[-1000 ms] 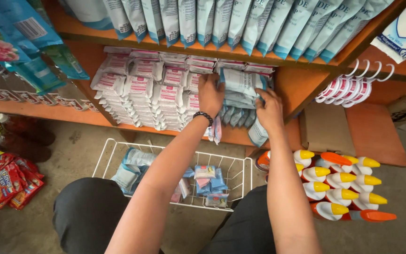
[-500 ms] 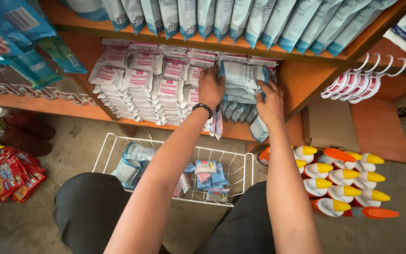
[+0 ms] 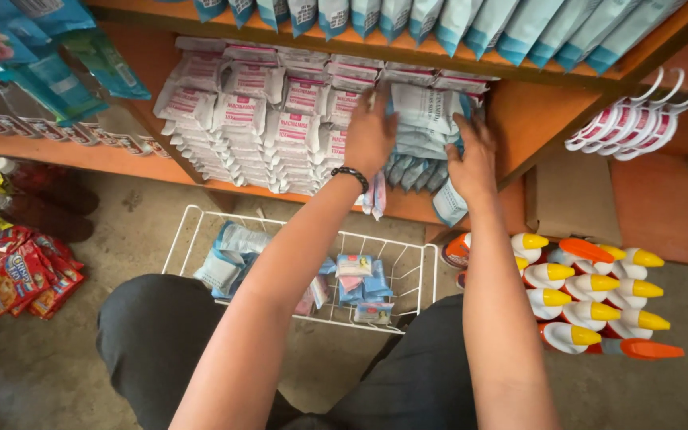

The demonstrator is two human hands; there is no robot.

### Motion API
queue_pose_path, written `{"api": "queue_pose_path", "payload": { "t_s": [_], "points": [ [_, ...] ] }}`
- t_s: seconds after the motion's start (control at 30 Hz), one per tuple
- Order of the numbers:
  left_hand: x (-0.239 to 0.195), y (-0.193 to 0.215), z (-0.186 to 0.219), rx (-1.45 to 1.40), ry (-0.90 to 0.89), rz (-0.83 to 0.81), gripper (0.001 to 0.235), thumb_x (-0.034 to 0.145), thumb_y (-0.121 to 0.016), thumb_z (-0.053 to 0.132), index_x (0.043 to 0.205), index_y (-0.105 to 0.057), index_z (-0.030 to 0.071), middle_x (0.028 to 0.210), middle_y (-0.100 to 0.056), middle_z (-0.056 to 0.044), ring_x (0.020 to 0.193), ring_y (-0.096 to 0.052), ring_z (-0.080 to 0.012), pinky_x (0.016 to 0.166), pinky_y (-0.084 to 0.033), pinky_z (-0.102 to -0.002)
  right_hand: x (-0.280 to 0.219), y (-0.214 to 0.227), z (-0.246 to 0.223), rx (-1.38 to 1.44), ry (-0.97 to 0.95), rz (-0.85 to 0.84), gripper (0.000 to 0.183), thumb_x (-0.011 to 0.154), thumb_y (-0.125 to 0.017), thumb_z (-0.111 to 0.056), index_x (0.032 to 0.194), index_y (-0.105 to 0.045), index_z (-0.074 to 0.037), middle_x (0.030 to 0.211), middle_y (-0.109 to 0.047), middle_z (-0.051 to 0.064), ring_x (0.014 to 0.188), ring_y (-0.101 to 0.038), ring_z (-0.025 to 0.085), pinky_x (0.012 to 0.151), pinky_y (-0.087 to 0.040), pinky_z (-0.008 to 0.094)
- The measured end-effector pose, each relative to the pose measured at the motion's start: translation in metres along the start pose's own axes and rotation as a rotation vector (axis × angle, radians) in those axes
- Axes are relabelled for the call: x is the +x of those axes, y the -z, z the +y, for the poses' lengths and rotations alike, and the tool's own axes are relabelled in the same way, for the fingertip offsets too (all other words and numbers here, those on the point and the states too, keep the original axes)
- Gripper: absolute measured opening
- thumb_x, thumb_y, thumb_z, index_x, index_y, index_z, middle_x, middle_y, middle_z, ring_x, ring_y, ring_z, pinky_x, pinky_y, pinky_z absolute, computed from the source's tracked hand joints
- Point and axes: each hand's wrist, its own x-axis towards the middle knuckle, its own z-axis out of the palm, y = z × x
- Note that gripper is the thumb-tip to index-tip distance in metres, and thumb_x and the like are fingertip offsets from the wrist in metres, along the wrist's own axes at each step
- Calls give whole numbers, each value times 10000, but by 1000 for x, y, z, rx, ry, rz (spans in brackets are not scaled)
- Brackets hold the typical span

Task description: The person organizes various packaged goods, including soap and cleaning supplies, by placing them into a white wire basket and onto shelves.

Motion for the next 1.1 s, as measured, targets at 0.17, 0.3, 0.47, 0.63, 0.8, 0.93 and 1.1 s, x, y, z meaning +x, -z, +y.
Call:
{"api": "queue_pose_path", "payload": {
  "t_s": [0.17, 0.3, 0.47, 0.63, 0.8, 0.93, 1.1],
  "points": [
    [-8, 7, 23, 188, -48, -334, 641, 906, -631, 78, 1513, -468, 208, 1579, -335, -315, 1237, -560, -489, 951, -539, -480, -1, -3, 2, -21, -48, -44, 540, 943, -669, -46, 1468, -566, -113, 1539, -460, 276, 1404, -435, 464, 1159, -372, 481],
    [-11, -3, 10, 196, -85, -363, 647, 912, -647, 88, 1518, -469, 227, 1613, -272, -311, 1284, -558, -468, 973, -552, -460, -1, -3, 3, 1, -40, -56, 554, 932, -643, -24, 1474, -556, -101, 1530, -454, 297, 1382, -445, 485, 1140, -388, 481],
    [-9, 3, 15, 201, -75, -395, 644, 906, -651, 93, 1512, -470, 218, 1614, -283, -291, 1294, -553, -452, 959, -558, -453, -2, -4, 0, -14, -38, -75, 545, 949, -627, -22, 1483, -544, -89, 1494, -498, 287, 1364, -471, 480, 1136, -400, 485],
    [-11, 4, 17, 227, -86, -409, 674, 895, -664, 100, 1520, -445, 223, 1610, -275, -282, 1297, -549, -450, 964, -557, -456, -2, -6, 6, -28, -52, -69, 560, 955, -629, -24, 1500, -521, -96, 1472, -516, 283, 1340, -491, 483, 1116, -416, 490],
    [-13, 19, 28, 64, 77, -426, 883, 856, -704, 63, 1589, -237, 215, 1667, -151, -308, 1234, -543, -504, 931, -556, -485, -1, -5, 11, -19, -57, -32, 669, 939, -682, -28, 1559, -444, -115, 1483, -507, 280, 1351, -492, 480, 1118, -423, 492],
    [-17, 17, 20, 33, 38, -346, 909, 871, -721, 68, 1609, -206, 196, 1658, -183, -321, 1268, -534, -509, 965, -560, -482, -1, 4, 1, -22, -31, -22, 697, 938, -709, -22, 1567, -419, -97, 1485, -492, 300, 1338, -479, 503, 1102, -423, 500],
    [-21, 23, 22, 41, -45, -211, 861, 877, -730, 72, 1590, -255, 149, 1601, -292, -296, 1382, -457, -517, 1005, -538, -451, -4, 11, -4, -26, -32, -5, 712, 926, -727, -8, 1565, -435, -120, 1450, -547, 273, 1314, -524, 484, 1090, -445, 497]
  ]
}}
